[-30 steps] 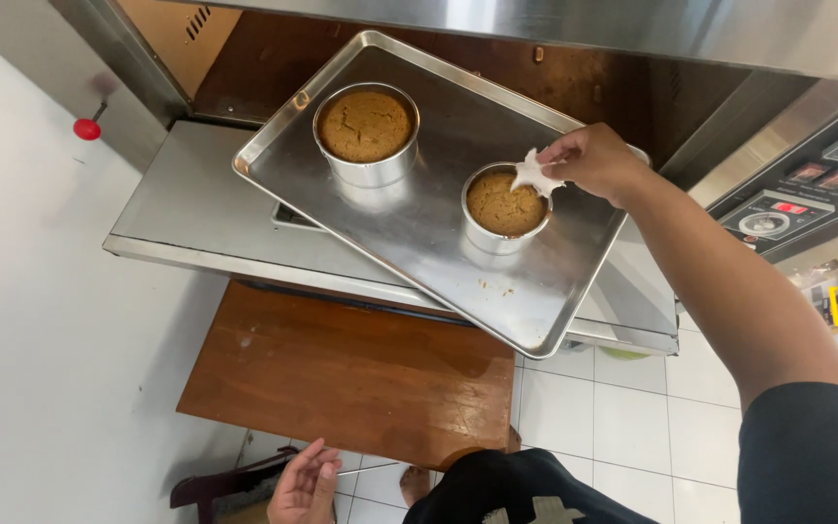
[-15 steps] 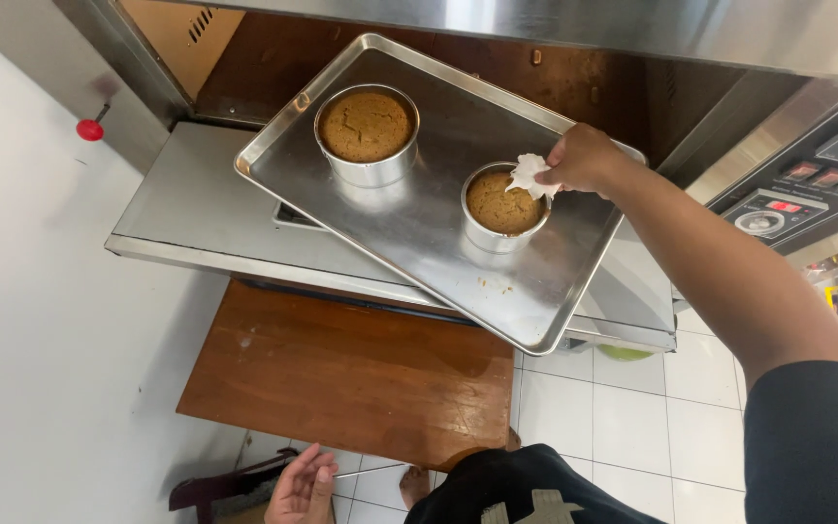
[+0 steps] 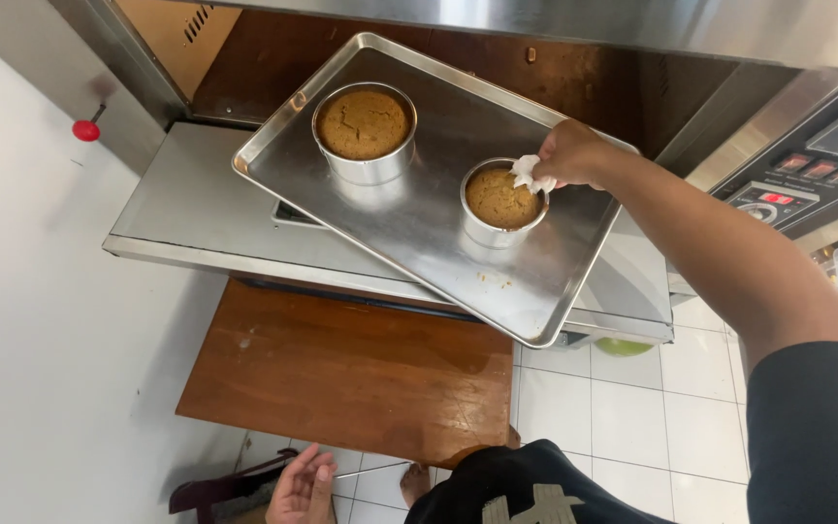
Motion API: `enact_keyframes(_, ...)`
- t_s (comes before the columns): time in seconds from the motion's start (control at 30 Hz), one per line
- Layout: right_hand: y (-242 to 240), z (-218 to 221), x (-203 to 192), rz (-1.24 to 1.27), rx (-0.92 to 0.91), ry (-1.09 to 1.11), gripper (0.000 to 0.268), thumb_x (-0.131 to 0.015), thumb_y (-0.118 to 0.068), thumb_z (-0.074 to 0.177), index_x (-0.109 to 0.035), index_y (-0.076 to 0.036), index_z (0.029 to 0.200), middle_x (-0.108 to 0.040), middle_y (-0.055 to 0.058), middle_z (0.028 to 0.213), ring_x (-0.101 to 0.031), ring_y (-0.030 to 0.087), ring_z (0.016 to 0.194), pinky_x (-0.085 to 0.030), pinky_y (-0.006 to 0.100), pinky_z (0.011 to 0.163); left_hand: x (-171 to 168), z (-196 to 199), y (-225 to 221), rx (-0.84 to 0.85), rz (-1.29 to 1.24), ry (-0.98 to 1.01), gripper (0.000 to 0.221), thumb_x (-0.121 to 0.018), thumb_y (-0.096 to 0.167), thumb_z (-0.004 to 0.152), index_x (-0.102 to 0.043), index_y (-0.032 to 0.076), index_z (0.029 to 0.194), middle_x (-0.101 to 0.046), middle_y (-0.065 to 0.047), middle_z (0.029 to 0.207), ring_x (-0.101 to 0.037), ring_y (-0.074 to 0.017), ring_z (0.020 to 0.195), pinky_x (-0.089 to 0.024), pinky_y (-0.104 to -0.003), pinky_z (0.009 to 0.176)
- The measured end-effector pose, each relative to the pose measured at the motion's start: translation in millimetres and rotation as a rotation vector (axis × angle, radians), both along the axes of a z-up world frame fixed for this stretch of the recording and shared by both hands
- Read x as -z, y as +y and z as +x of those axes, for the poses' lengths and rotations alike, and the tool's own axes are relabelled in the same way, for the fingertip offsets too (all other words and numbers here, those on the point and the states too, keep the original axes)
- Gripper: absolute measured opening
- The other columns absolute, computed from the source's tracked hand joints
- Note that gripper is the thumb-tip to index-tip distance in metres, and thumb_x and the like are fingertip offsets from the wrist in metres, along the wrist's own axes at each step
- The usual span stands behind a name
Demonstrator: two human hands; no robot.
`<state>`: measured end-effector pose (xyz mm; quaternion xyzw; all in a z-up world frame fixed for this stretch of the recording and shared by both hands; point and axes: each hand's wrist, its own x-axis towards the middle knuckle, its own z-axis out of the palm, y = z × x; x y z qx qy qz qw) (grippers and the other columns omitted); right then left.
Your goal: Washing fish in a sink, cutting fish into sections on a metal tray using a knife and cleaver, and checking on cakes in an oven.
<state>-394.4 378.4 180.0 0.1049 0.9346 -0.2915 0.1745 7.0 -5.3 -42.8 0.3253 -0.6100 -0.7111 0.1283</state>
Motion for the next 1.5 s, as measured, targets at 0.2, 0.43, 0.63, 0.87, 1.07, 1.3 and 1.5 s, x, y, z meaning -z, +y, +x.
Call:
enact_keyframes(0.2,1.4,1.3,16.3,0.061,0.036,0.062,0.008,-0.073,-0.012,0.083,-0.071,-0.005,0.083,-0.07,0.013,0.088,-0.066,0.021,0.072,-0.05,0.032,0.057,0.4,2.3,-1.6,-0.023,-0.024,0.039,0.039,-0.072,0.006,0.086,-0.071,-0.009,0.123,-0.077,-0.025,0.102,-0.074,-0.0267,0.084,-0.057,-0.03,0.085)
enact_keyframes(0.43,8.2,4.4,34.2,0.161,0.035,0.165,0.015,-0.072,-0.02,0.078,-0.067,-0.007,0.071,-0.064,0.01,0.076,-0.059,0.023,0.07,-0.041,0.039,0.053,-10.1,2.1,-7.6,-0.043,0.005,-0.009,0.038,-0.074,0.003,0.085,-0.072,-0.009,0.121,-0.077,-0.025,0.102,-0.073,-0.0268,0.086,-0.057,-0.03,0.087)
enact_keyframes(0.63,-0.7,32.0,14.4,0.056,0.162,0.185,0.052,-0.076,-0.023,0.079,-0.058,-0.015,0.127,-0.062,0.009,0.112,-0.06,0.023,0.099,-0.048,0.038,0.074,6.3,5.3,-11.7,-0.066,0.009,0.067,0.038,-0.074,0.002,0.085,-0.071,-0.009,0.121,-0.076,-0.023,0.1,-0.071,-0.0249,0.083,-0.057,-0.028,0.082)
enact_keyframes(0.87,-16.7,47.8,6.5,0.062,0.175,0.248,0.057,-0.075,-0.019,0.084,-0.035,-0.012,0.124,-0.056,0.017,0.107,-0.057,0.029,0.084,-0.044,0.045,0.05,17.0,9.4,-16.1,-0.074,0.037,0.107,0.042,-0.076,0.003,0.082,-0.071,-0.009,0.122,-0.076,-0.022,0.1,-0.07,-0.0237,0.083,-0.057,-0.029,0.079)
enact_keyframes(1.07,-13.3,54.6,4.9,0.074,0.116,0.305,0.057,-0.074,-0.016,0.085,-0.036,-0.009,0.126,-0.059,0.014,0.098,-0.059,0.028,0.084,-0.046,0.044,0.063,6.5,17.5,-22.8,-0.05,0.039,0.037,0.043,-0.076,0.008,0.083,-0.071,-0.007,0.123,-0.076,-0.021,0.101,-0.072,-0.0255,0.086,-0.056,-0.03,0.082)
enact_keyframes(1.3,-27.5,77.3,-18.1,0.223,0.024,0.331,0.059,-0.072,-0.013,0.086,-0.034,-0.008,0.131,-0.065,0.016,0.102,-0.063,0.034,0.096,-0.05,0.048,0.075,-13.0,15.3,-29.7,0.019,0.091,-0.01,0.046,-0.074,0.01,0.085,-0.069,-0.007,0.127,-0.075,-0.021,0.104,-0.07,-0.0258,0.092,-0.055,-0.033,0.088)
enact_keyframes(1.5,-72.9,128.8,-71.2,0.3,0.039,0.266,0.059,-0.071,0.0,0.092,-0.032,-0.007,0.135,-0.063,0.02,0.092,-0.061,0.032,0.072,-0.054,0.042,0.053,-35.1,12.9,-42.0,0.124,0.102,-0.055,0.042,-0.067,0.005,0.091,-0.066,-0.005,0.131,-0.075,-0.018,0.11,-0.069,-0.0218,0.102,-0.054,-0.03,0.097)
